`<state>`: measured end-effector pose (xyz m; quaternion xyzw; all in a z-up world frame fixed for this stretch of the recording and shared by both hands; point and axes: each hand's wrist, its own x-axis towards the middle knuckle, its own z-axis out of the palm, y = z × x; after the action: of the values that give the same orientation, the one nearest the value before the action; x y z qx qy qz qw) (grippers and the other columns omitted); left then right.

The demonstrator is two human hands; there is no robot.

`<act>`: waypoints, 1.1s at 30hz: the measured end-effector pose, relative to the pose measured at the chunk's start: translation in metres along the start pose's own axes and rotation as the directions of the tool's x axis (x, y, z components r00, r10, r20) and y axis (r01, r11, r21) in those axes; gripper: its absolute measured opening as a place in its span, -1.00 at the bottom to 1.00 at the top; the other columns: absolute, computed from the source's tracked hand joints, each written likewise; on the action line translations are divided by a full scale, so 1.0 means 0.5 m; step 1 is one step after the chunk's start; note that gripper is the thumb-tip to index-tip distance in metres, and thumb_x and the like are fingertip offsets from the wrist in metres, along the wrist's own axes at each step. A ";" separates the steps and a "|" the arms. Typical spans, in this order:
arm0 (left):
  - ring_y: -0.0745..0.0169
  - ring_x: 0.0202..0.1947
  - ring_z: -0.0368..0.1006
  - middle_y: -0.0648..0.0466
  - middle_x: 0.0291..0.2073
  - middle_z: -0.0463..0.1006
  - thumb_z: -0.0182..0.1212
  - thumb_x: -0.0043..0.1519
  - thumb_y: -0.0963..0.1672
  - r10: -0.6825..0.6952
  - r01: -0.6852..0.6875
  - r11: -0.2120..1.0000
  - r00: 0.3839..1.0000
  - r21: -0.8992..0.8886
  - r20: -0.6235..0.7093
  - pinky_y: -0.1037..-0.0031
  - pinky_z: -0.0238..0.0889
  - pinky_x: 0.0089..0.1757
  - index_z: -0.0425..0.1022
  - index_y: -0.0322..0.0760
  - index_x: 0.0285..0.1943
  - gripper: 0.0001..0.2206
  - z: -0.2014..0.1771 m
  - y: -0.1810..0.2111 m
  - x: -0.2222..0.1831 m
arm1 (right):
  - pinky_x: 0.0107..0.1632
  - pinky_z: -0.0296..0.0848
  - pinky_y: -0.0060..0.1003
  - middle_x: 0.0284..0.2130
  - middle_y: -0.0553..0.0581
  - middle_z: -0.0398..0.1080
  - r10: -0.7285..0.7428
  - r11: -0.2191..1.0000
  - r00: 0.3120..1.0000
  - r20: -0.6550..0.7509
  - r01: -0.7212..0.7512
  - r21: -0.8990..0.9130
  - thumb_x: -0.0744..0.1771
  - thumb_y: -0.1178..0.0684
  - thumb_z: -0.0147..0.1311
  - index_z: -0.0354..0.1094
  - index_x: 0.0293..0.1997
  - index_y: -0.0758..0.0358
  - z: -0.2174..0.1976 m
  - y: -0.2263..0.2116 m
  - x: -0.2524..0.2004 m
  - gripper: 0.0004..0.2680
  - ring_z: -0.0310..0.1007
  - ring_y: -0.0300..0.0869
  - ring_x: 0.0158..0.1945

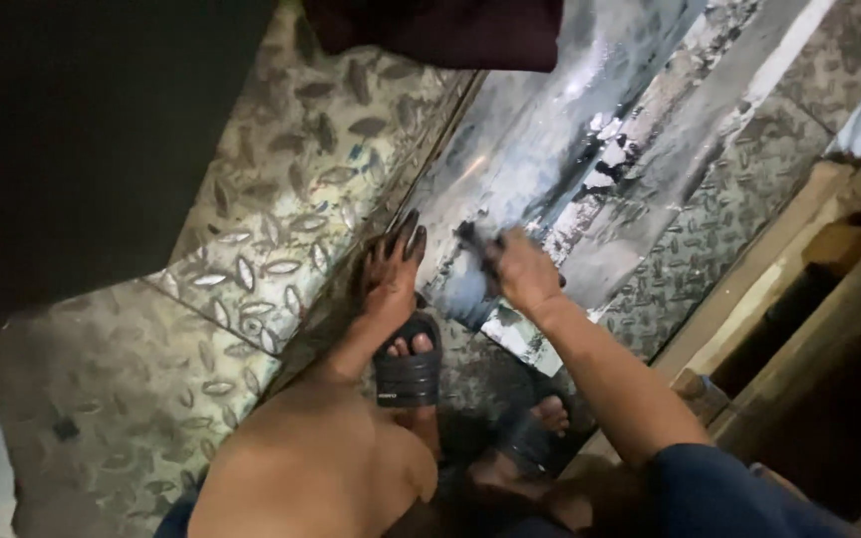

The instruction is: Cleaning ink and residue from a metal machine part using a scraper and a cloth.

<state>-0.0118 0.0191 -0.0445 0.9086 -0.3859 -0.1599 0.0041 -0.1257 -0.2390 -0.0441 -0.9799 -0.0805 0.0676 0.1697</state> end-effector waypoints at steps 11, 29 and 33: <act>-0.22 0.40 0.19 -0.03 0.45 0.30 0.43 0.23 -0.03 0.079 -0.075 0.997 0.984 0.034 -0.162 0.10 0.25 0.13 0.28 -0.03 0.56 -0.33 0.045 -0.009 -0.011 | -0.08 0.60 0.13 -0.01 0.12 0.40 0.455 0.885 0.886 0.090 -0.461 0.068 0.46 -0.18 -0.14 0.21 0.18 0.10 0.006 0.009 0.006 -0.75 0.53 0.17 0.07; -0.49 0.53 -0.07 -0.01 0.56 0.15 0.52 -0.23 -0.06 0.049 -0.047 0.999 0.994 -0.022 0.099 -0.32 0.08 0.23 0.07 0.02 0.65 0.10 -0.056 -0.003 0.005 | 0.11 0.50 0.10 0.30 0.39 0.21 0.453 0.868 0.891 0.021 -0.436 -0.237 0.40 -0.01 -0.11 0.43 0.31 0.05 -0.248 0.144 -0.090 -0.67 0.30 0.31 0.31; -0.21 0.48 0.05 0.06 0.50 0.22 0.39 0.16 -0.08 -0.010 0.016 0.973 1.000 -0.230 0.027 0.14 0.10 0.28 0.15 -0.25 0.64 -0.21 -0.204 0.030 -0.020 | 0.29 0.35 0.23 0.30 0.67 0.19 0.460 0.884 0.883 0.097 -0.466 0.047 0.38 0.06 -0.18 0.12 0.50 0.48 -0.196 0.179 -0.121 -0.53 0.23 0.48 0.35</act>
<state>0.0010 0.0040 0.0572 0.9023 -0.3589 -0.2152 0.1035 -0.1573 -0.3649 0.0229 -0.9607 0.1510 0.1494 0.1789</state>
